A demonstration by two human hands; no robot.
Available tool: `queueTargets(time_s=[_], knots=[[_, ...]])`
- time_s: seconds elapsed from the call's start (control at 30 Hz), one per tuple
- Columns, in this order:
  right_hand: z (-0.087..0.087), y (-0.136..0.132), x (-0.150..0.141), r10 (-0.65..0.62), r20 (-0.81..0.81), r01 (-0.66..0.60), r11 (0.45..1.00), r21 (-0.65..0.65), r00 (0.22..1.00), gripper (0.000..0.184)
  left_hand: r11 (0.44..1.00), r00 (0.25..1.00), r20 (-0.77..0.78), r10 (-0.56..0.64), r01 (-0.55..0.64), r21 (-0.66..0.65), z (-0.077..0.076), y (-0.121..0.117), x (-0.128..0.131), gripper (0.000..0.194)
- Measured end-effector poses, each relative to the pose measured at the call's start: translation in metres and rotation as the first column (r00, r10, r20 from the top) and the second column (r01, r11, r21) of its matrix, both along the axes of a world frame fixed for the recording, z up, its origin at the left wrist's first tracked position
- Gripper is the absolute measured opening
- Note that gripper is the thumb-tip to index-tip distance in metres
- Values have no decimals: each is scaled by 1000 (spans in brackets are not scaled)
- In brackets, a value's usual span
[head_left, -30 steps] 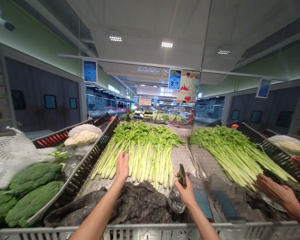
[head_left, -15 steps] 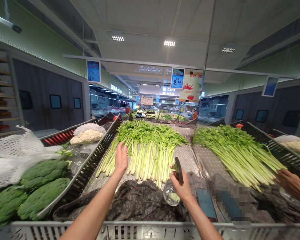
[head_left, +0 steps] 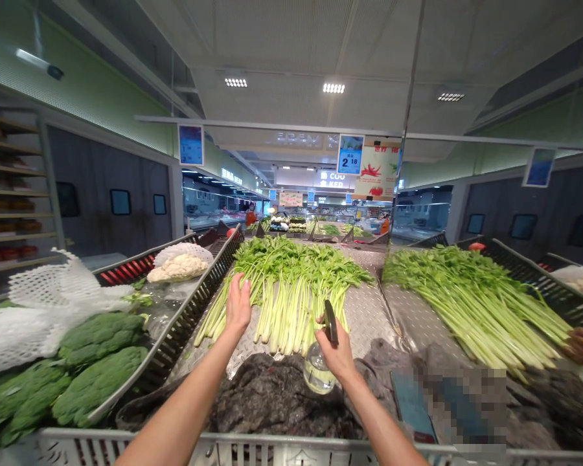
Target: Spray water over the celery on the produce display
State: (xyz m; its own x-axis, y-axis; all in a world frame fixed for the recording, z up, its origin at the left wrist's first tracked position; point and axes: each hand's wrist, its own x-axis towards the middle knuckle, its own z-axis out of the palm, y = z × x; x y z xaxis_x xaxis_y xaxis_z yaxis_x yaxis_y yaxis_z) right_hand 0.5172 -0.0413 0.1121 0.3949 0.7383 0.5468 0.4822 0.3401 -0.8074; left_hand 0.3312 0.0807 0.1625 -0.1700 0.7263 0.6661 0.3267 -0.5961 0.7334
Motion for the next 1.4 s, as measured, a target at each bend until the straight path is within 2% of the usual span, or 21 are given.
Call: queueTargets(time_s=[0.23, 0.5, 0.67, 0.83, 1.07, 1.23, 1.4], knots=[[6, 2, -17, 79, 4, -79, 997, 2, 997, 21, 1000, 1000, 0, 15, -15, -4, 8, -3, -6, 42], [14, 9, -31, 137, -51, -133, 988, 80, 989, 28, 999, 999, 9, 40, -41, 15, 10, 3, -19, 40], [22, 17, -36, 163, 8, -164, 984, 66, 987, 22, 999, 999, -2, 48, -48, 6, 15, 3, -25, 42], [18, 25, -46, 140, 18, -140, 990, 30, 990, 20, 998, 998, 11, 61, -61, 8, 18, 3, -34, 39], [15, 25, -61, 202, 57, -205, 977, 51, 978, 21, 997, 997, 13, 75, -75, 24, 18, 7, -44, 39], [14, 22, -78, 290, 140, -296, 955, 22, 947, 15, 995, 996, 1, 93, -93, 26, 19, 8, -47, 40], [11, 21, -86, 274, 179, -281, 960, 12, 945, 16, 995, 996, 1, 94, -94, 40, 21, 8, -49, 40]])
